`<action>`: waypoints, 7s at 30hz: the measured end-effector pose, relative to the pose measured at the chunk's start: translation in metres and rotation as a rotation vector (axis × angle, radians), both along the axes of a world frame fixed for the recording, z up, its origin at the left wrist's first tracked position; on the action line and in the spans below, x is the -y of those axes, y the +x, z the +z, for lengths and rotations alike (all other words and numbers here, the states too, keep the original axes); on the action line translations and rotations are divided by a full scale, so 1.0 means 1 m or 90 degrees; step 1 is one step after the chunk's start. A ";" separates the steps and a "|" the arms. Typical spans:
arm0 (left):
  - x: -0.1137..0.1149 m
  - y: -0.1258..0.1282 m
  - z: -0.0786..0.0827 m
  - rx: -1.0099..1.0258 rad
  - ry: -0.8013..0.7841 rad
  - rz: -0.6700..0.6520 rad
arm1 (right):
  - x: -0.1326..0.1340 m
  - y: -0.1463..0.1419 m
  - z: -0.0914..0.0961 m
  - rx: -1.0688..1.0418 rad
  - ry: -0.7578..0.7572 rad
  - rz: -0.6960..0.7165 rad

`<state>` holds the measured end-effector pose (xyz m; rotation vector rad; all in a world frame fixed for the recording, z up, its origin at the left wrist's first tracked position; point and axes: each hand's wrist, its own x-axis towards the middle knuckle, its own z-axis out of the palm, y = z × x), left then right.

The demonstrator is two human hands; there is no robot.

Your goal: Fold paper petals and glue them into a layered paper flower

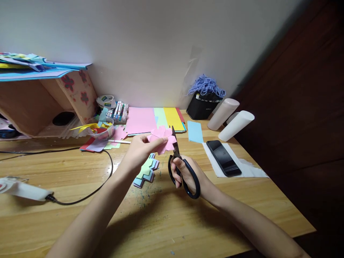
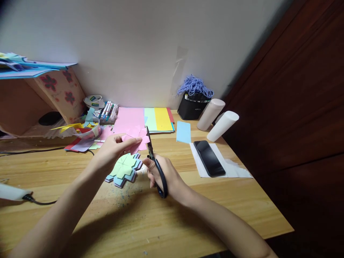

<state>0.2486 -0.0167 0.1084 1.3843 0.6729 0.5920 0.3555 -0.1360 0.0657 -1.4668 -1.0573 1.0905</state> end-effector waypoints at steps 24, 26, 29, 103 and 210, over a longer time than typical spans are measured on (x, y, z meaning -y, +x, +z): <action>-0.022 -0.017 0.016 -0.041 0.172 0.001 | 0.008 0.000 0.013 -0.123 -0.020 0.198; -0.020 -0.016 0.015 -0.055 0.173 -0.001 | 0.007 -0.001 0.012 -0.124 -0.018 0.184; -0.018 -0.014 0.015 -0.070 0.170 -0.001 | 0.007 -0.003 0.011 -0.123 -0.012 0.164; -0.014 0.000 -0.014 -0.053 0.112 -0.225 | -0.028 0.031 -0.001 -0.026 0.188 -0.173; -0.024 -0.012 0.002 -0.109 0.119 -0.176 | 0.004 0.004 0.004 0.019 0.043 0.187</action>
